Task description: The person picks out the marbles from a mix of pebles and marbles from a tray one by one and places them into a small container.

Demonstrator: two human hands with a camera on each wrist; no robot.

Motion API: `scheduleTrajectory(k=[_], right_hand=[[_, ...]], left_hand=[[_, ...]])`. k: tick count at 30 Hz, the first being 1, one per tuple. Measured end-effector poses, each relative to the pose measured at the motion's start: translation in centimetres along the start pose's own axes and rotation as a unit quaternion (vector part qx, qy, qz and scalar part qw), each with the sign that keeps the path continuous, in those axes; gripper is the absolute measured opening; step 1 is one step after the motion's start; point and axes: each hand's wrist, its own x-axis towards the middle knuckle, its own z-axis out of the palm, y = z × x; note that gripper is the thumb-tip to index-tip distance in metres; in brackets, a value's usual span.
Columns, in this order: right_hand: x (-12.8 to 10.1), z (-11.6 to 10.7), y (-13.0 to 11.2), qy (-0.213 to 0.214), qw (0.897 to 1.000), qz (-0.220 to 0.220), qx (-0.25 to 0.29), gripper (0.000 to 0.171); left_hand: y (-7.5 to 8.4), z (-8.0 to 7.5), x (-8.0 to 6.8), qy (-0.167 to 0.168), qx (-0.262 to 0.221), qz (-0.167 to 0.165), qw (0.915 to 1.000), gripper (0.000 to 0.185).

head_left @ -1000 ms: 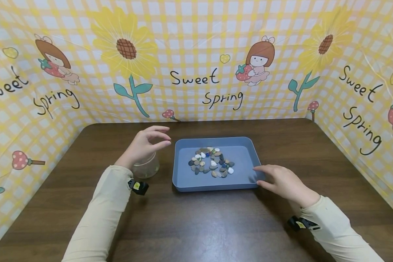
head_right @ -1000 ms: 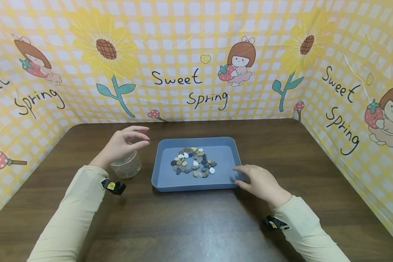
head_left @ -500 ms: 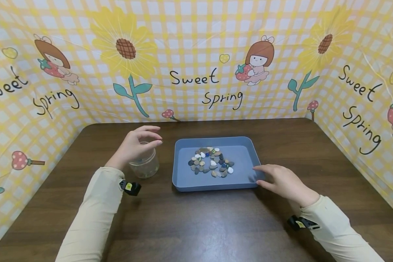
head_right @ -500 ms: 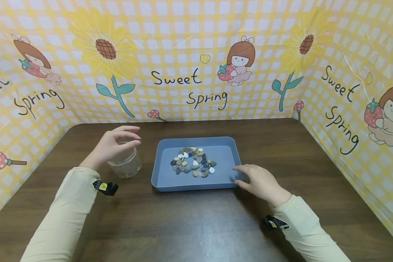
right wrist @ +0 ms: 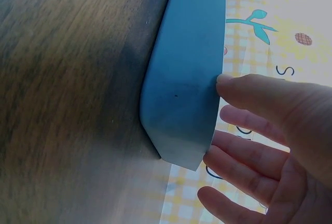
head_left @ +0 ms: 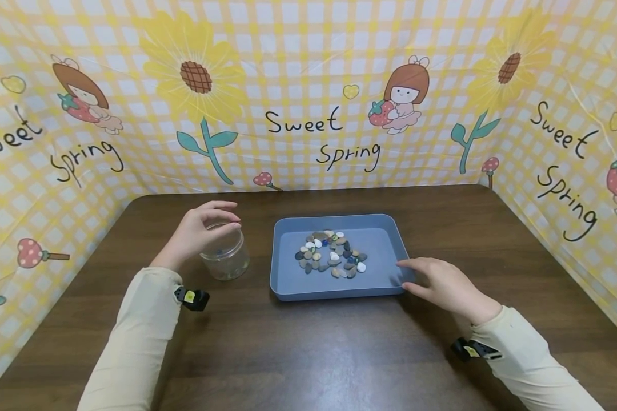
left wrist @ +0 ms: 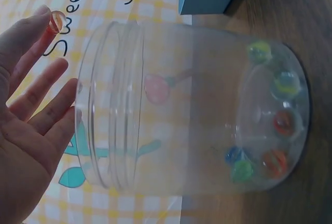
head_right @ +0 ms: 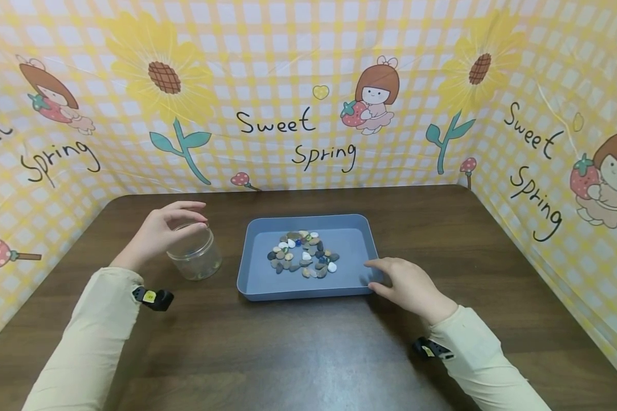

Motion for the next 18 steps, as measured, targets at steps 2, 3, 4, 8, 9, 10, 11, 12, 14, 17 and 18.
scheduleTrajectory(k=[2, 3, 4, 8, 9, 10, 11, 12, 14, 17, 18], right_hand=[[0.0, 0.0, 0.0, 0.0, 1.0, -0.001, 0.0, 0.039], [0.0, 0.0, 0.0, 0.001, 1.0, -0.001, -0.001, 0.04], [0.0, 0.0, 0.0, 0.0, 1.0, -0.001, 0.0, 0.039], [0.0, 0.0, 0.0, -0.001, 1.0, 0.0, -0.001, 0.039], [0.0, 0.0, 0.0, -0.002, 1.0, 0.001, -0.001, 0.039], [0.0, 0.0, 0.0, -0.003, 1.0, 0.002, 0.0, 0.039], [0.0, 0.0, 0.0, -0.003, 1.0, 0.003, 0.0, 0.039], [0.0, 0.0, 0.0, -0.004, 1.0, 0.004, 0.0, 0.039], [0.0, -0.1, 0.0, -0.005, 1.0, 0.006, 0.001, 0.039], [-0.1, -0.1, -0.1, -0.006, 1.0, 0.007, 0.001, 0.039], [-0.1, -0.1, -0.1, -0.006, 1.0, 0.007, 0.001, 0.039]], left_hand=[[-0.2, -0.2, -0.2, -0.003, 0.001, -0.007, 1.0, 0.027], [-0.2, -0.2, -0.2, -0.005, 0.002, -0.01, 0.9999, 0.027], [-0.3, -0.3, -0.3, -0.005, 0.003, -0.014, 0.9999, 0.028], [-0.7, -0.5, -0.7, -0.011, 0.015, -0.02, 0.9996, 0.026], [-0.8, -0.6, -0.8, -0.012, 0.019, -0.021, 0.9995, 0.026], [-0.8, -0.6, -0.8, -0.014, 0.021, -0.021, 0.9995, 0.025], [-0.9, -0.6, -0.9, -0.015, 0.022, -0.019, 0.9995, 0.025], [-1.0, -0.6, -1.0, -0.016, 0.021, -0.02, 0.9995, 0.025], [-1.1, -0.5, -1.1, -0.019, 0.016, -0.022, 0.9995, 0.024], [-1.3, -0.4, -1.2, -0.023, 0.015, -0.024, 0.9993, 0.025], [-1.4, -0.3, -1.3, -0.025, 0.015, -0.023, 0.9993, 0.025]])
